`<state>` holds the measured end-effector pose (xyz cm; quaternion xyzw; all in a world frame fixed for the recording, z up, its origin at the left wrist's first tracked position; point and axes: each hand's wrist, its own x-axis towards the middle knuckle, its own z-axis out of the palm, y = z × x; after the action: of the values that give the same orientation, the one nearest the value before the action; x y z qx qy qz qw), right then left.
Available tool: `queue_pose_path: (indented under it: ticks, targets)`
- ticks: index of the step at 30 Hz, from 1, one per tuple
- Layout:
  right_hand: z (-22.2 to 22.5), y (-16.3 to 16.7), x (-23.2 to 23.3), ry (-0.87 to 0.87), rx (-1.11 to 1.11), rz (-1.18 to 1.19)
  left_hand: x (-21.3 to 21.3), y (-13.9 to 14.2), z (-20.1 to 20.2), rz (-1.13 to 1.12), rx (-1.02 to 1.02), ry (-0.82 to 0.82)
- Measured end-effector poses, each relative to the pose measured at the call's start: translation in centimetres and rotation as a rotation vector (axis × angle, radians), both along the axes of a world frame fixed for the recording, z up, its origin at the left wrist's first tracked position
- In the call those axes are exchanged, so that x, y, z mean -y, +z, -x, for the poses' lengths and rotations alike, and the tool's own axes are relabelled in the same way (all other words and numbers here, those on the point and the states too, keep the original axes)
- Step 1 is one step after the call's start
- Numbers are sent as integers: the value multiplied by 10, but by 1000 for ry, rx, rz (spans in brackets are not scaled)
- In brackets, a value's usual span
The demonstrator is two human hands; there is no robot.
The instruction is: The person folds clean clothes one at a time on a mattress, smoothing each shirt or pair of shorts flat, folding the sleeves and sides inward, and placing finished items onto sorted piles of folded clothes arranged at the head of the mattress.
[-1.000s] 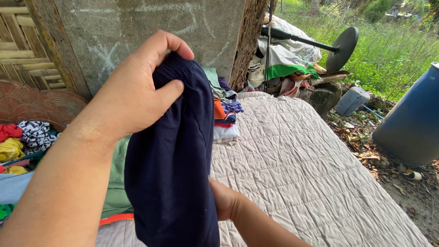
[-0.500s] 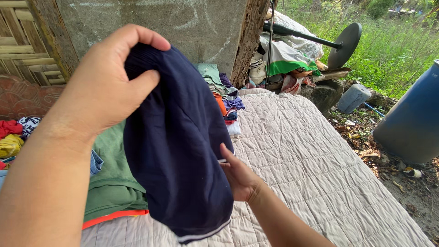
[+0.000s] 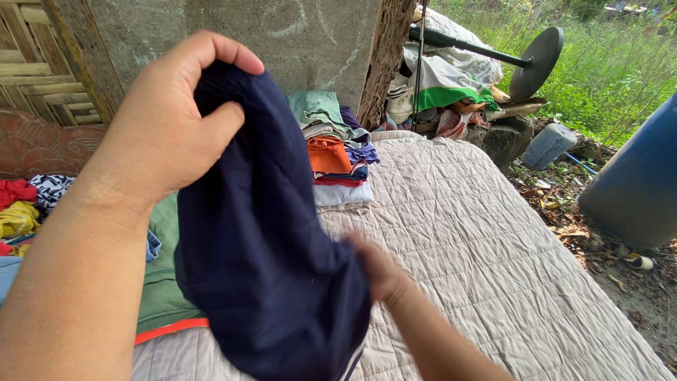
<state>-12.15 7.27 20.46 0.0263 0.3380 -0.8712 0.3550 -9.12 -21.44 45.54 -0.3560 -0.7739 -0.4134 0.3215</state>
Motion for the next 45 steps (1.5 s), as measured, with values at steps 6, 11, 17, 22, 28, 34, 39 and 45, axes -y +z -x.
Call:
queue_pose_path:
  ticks: [6, 11, 17, 22, 28, 34, 39, 45]
  targets:
    - [34, 123, -116, -185, -574, -97, 8, -3, -1, -139, 180, -174]
    - [9, 91, -109, -268, -334, -423, 2, -41, 21, -269, 501, -232]
    - [13, 48, -124, -560, -76, -734, -6, -100, 74, -312, 965, -95]
    - [58, 85, -141, -831, -379, -776, -38, -122, 115, -555, 659, -12]
    - [55, 110, -196, -997, -550, -805, -27, -159, 100, -627, 472, -178]
    - [-33, -71, -168, -914, -323, -1038, -7, -333, 7, -486, 1002, 63]
    - [-92, -182, -155, -577, 359, -1200, 4, -432, -33, -544, 1411, 337]
    - [-58, -194, -165, -801, 406, -705, -4, -407, -10, -439, 1533, 318]
